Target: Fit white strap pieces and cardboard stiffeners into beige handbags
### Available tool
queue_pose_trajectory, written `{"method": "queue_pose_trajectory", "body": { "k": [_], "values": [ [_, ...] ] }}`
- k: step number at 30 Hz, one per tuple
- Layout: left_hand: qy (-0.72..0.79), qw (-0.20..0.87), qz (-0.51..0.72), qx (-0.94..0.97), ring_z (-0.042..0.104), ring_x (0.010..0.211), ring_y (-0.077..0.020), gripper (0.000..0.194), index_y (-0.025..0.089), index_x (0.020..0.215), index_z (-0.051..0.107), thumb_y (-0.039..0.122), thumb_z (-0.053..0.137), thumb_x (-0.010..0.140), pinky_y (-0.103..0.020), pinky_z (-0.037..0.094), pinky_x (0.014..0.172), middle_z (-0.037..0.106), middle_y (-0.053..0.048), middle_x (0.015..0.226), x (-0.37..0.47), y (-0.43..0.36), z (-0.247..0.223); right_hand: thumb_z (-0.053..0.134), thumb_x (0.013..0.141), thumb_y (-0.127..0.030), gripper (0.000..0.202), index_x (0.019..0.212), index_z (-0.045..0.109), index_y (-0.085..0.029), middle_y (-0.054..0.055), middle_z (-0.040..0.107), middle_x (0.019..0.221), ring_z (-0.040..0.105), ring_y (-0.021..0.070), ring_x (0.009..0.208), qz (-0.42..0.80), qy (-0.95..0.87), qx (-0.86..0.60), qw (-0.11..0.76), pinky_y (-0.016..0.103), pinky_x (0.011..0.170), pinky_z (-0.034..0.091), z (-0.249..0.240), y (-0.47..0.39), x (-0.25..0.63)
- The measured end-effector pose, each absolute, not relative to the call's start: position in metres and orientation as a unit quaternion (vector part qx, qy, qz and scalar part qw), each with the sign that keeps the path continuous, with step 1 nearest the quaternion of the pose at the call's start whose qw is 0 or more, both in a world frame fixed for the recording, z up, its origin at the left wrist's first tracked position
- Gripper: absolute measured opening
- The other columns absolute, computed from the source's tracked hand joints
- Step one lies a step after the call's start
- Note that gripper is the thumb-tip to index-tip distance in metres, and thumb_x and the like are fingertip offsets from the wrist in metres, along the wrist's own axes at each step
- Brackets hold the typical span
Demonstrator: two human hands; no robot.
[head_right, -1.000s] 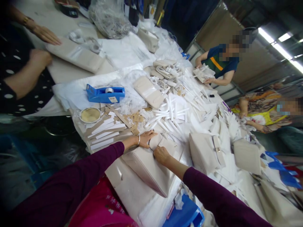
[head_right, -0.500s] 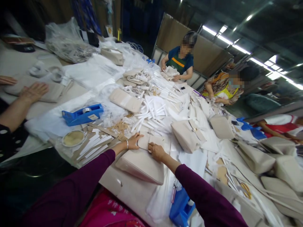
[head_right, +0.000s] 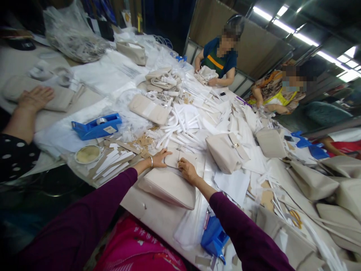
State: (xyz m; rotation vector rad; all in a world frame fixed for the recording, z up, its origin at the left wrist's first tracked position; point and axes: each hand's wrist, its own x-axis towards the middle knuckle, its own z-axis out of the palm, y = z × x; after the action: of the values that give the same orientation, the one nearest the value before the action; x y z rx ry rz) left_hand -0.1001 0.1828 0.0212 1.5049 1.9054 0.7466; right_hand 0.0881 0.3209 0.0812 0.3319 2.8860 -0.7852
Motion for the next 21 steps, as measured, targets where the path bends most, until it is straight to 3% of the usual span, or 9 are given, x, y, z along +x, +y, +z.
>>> {"method": "queue_pose_trajectory", "body": {
  "k": [5,12,18,21],
  "values": [
    [0.707,0.3,0.298,0.567,0.044,0.118,-0.0293,0.081,0.017,0.132,0.038,0.029,0.07,0.058,-0.036,0.033,0.103,0.036,-0.013,0.129,-0.099,0.182,0.02,0.046,0.074,-0.013,0.011,0.073,0.055,-0.019,0.004,0.053,0.095,0.053,0.0158,0.085,-0.345,0.931,0.104,0.054,0.027,0.08,0.041,0.079,0.33,0.085],
    [0.707,0.3,0.312,0.559,0.044,0.118,-0.0279,0.08,0.022,0.131,0.038,0.029,0.07,0.058,-0.036,0.033,0.104,0.038,-0.01,0.125,-0.098,0.184,0.016,0.045,0.076,-0.014,0.01,0.073,0.054,-0.019,0.004,0.052,0.092,0.054,0.0163,0.084,-0.365,0.925,0.094,0.051,0.028,0.08,0.042,0.081,0.336,0.087],
    [0.725,0.309,0.253,0.562,0.039,0.122,-0.0306,0.077,0.027,0.129,0.043,0.033,0.071,0.058,-0.04,0.031,0.103,0.037,-0.009,0.131,-0.094,0.181,0.037,0.045,0.079,-0.01,0.014,0.077,0.054,-0.019,0.004,0.053,0.096,0.051,0.0157,0.086,-0.292,0.953,0.061,0.048,0.026,0.078,0.041,0.082,0.326,0.092],
    [0.783,0.264,0.171,0.537,0.031,0.127,-0.0354,0.057,0.03,0.124,0.048,0.041,0.063,0.07,-0.051,0.025,0.103,0.037,-0.01,0.135,-0.084,0.184,0.05,0.042,0.081,-0.006,0.019,0.079,0.056,-0.019,0.005,0.054,0.094,0.047,0.0174,0.089,-0.231,0.971,0.045,0.035,0.027,0.079,0.039,0.084,0.317,0.1]
  ]
}}
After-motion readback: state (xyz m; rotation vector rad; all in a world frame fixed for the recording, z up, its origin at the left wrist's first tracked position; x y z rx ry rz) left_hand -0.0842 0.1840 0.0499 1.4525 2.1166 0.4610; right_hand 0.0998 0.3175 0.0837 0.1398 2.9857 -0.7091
